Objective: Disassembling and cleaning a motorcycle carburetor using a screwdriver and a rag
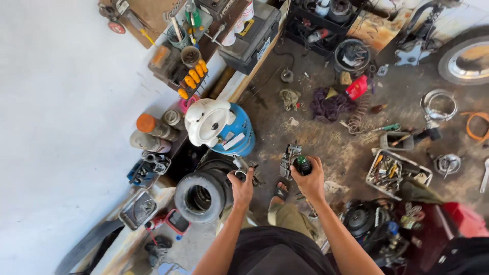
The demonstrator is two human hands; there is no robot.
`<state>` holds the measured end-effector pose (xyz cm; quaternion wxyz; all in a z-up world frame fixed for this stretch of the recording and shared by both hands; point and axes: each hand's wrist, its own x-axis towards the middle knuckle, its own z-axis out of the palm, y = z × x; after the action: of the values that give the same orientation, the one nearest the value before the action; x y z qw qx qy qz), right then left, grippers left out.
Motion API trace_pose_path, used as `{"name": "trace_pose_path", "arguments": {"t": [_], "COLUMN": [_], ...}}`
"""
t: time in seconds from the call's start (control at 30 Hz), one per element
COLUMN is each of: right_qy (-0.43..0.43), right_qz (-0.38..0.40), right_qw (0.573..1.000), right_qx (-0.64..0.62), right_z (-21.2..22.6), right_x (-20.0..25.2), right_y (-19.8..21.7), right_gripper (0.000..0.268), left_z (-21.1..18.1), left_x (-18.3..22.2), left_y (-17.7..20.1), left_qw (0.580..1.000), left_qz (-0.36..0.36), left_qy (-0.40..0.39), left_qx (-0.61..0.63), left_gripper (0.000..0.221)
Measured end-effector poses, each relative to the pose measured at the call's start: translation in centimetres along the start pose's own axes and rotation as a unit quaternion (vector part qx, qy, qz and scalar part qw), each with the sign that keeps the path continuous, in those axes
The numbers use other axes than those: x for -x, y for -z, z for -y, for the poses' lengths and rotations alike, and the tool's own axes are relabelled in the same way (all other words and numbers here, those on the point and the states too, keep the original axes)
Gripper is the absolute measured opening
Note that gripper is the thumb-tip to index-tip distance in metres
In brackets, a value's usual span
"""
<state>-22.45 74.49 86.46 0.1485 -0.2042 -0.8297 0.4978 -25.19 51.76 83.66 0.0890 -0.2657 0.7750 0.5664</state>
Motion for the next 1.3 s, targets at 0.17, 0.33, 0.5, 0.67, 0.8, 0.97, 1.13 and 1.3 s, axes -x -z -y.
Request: {"name": "trace_pose_path", "arguments": {"t": [0.17,0.33,0.5,0.67,0.8,0.97,1.13,1.3], "right_qy": [0.013,-0.019,-0.045,-0.045,-0.036,-0.024,-0.023,-0.023], "right_qz": [-0.001,-0.019,-0.017,0.000,0.017,0.045,0.037,0.060], "right_qw": [1.000,1.000,0.999,0.999,0.999,0.999,0.999,0.998], "right_qx": [0.016,0.006,-0.007,0.012,0.036,0.009,0.012,0.024], "right_z": [-1.9,-3.2,-4.0,-4.8,-3.5,-1.2,-1.5,-1.8], "right_x": [-4.9,-8.7,-13.5,-19.7,-26.2,-33.6,-37.6,-40.9], "right_y": [2.9,3.3,2.4,0.8,-0.4,-1.3,-2.2,-3.3], "right_gripper": [0.051,0.053,0.052,0.052,0.052,0.051,0.049,0.053], "left_z": [-2.2,-5.4,-8.7,-11.1,-12.2,-19.2,-21.9,-24.0], "left_x": [-1.5,-3.7,-6.7,-10.8,-16.8,-19.4,-23.0,-24.2], "left_y": [-5.3,-8.6,-12.2,-15.6,-18.5,-20.1,-21.8,-22.5], "left_qw": [1.000,0.999,0.999,0.998,0.998,0.998,1.000,0.999], "left_qz": [0.002,0.039,0.014,0.013,0.024,0.015,-0.010,-0.009], "left_qy": [0.016,0.031,0.051,0.044,0.043,-0.056,-0.011,0.050], "left_qx": [-0.025,0.016,-0.005,0.045,0.032,-0.002,0.010,0.007], "left_gripper": [0.067,0.068,0.059,0.061,0.062,0.048,0.057,0.061]}}
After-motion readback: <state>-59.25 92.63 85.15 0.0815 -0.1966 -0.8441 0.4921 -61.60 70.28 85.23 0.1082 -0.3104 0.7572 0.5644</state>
